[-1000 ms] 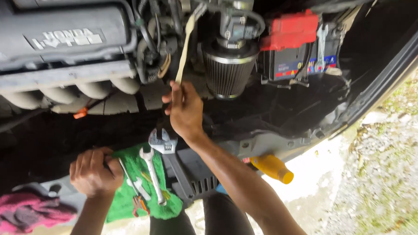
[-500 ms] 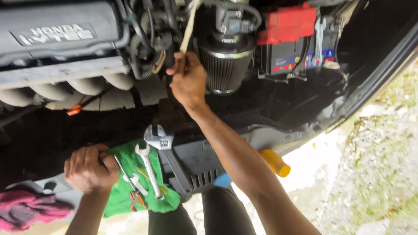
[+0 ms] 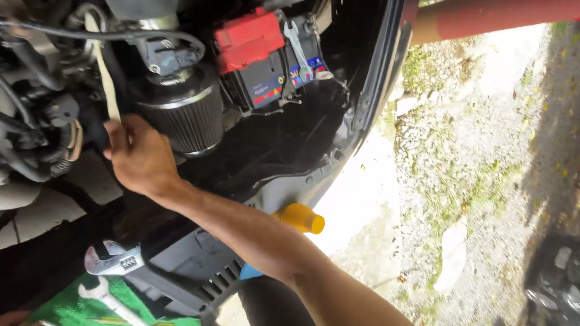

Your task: Using a small brush to remove dust from engine components and handling tools in an engine bay.

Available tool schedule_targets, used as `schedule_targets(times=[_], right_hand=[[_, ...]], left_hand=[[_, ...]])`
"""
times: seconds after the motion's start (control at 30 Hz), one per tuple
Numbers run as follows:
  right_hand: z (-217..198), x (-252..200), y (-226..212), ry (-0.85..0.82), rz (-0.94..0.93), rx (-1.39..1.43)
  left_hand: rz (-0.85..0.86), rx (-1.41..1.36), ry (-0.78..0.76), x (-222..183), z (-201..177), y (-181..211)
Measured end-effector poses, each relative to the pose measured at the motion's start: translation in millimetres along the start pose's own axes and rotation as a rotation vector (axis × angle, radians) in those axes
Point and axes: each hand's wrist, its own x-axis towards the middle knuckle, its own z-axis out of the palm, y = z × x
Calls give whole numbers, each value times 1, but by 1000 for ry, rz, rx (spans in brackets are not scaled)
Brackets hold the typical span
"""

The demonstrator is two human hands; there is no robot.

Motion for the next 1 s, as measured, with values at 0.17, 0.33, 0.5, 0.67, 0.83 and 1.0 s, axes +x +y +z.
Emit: schedule_targets(times=[0.17, 0.33, 0.5, 0.67, 0.83, 1.0], right_hand=[[17, 6, 38, -50, -99, 59], [17, 9, 40, 69, -177, 245], [18, 15, 48, -2, -162, 207], [13, -1, 29, -9, -183, 87], [16, 16, 40, 35, -174, 232], [16, -14, 32, -78, -70, 183]], left_hand=[[-58, 166, -34, 4, -41, -1], [-89, 372, -141, 14, -73, 3], [-90, 334, -139, 20, -69, 1], [-101, 306, -155, 24, -72, 3], [-91, 315, -177, 25, -71, 2], [-101, 310, -160, 23, -69, 1]])
